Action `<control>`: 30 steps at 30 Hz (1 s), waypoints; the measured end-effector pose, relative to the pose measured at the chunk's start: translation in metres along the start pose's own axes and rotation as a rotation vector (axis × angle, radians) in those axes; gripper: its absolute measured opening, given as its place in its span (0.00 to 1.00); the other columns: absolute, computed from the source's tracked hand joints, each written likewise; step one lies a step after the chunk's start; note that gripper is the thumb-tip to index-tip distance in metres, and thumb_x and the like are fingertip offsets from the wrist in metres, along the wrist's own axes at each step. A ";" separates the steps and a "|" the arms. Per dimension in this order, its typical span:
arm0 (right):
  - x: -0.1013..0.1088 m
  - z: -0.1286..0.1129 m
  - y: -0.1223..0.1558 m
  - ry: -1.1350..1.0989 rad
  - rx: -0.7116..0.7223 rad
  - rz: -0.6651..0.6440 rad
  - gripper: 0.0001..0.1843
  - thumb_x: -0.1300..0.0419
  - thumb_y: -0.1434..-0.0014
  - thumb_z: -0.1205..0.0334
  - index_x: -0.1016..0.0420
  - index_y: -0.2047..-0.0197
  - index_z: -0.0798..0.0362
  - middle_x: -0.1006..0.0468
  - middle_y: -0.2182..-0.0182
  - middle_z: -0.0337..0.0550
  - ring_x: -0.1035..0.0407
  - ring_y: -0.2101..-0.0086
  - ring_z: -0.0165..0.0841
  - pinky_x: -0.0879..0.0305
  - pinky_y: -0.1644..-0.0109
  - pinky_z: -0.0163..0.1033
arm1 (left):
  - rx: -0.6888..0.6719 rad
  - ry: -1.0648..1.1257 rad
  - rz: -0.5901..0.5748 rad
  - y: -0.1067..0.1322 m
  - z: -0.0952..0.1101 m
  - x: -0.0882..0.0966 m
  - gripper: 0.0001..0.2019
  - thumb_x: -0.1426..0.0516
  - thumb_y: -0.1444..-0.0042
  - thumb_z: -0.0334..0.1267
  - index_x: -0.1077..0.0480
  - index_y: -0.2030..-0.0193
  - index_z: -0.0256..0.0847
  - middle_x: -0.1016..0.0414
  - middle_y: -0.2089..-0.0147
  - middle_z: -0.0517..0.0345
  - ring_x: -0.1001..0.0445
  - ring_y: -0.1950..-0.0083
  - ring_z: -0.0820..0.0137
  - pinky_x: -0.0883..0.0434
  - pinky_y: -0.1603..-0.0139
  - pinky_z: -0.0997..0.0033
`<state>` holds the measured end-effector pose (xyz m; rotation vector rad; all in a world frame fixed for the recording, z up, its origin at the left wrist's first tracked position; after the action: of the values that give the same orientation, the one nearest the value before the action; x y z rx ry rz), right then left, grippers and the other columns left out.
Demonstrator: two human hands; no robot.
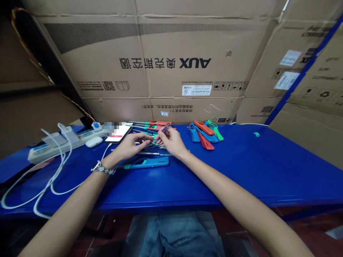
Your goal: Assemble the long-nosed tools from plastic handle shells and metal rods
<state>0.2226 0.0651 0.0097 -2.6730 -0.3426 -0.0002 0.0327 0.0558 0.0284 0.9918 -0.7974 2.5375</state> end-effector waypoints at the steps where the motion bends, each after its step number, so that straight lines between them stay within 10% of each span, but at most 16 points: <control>1: 0.004 -0.003 0.002 -0.033 0.007 0.018 0.23 0.37 0.44 0.40 0.33 0.66 0.53 0.22 0.73 0.40 0.27 0.74 0.29 0.27 0.67 0.35 | 0.003 0.022 -0.015 0.001 0.002 -0.001 0.13 0.43 0.40 0.44 0.23 0.57 0.38 0.19 0.58 0.53 0.23 0.59 0.65 0.30 0.57 0.67; 7: 0.018 -0.010 0.014 -0.174 0.000 0.077 0.24 0.33 0.48 0.41 0.33 0.66 0.53 0.22 0.75 0.38 0.27 0.77 0.28 0.26 0.69 0.35 | 0.029 0.138 -0.100 0.003 0.011 -0.015 0.16 0.33 0.51 0.45 0.23 0.58 0.39 0.19 0.61 0.55 0.23 0.60 0.66 0.28 0.57 0.68; 30: 0.010 -0.019 0.021 -0.063 0.081 0.055 0.22 0.38 0.42 0.42 0.33 0.64 0.53 0.22 0.72 0.41 0.26 0.74 0.30 0.25 0.66 0.38 | 0.018 0.082 -0.025 0.001 0.009 -0.024 0.09 0.40 0.44 0.40 0.24 0.69 0.37 0.23 0.74 0.58 0.28 0.72 0.72 0.33 0.69 0.75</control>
<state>0.2387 0.0415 0.0183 -2.6053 -0.2824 0.1127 0.0539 0.0477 0.0162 0.8917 -0.7359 2.5499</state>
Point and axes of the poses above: each hand's wrist, its own y-axis away from the middle knuckle, its own x-axis out of the back of the hand, z = x × y, the point moved 1 cm from there along -y, towards the middle knuckle
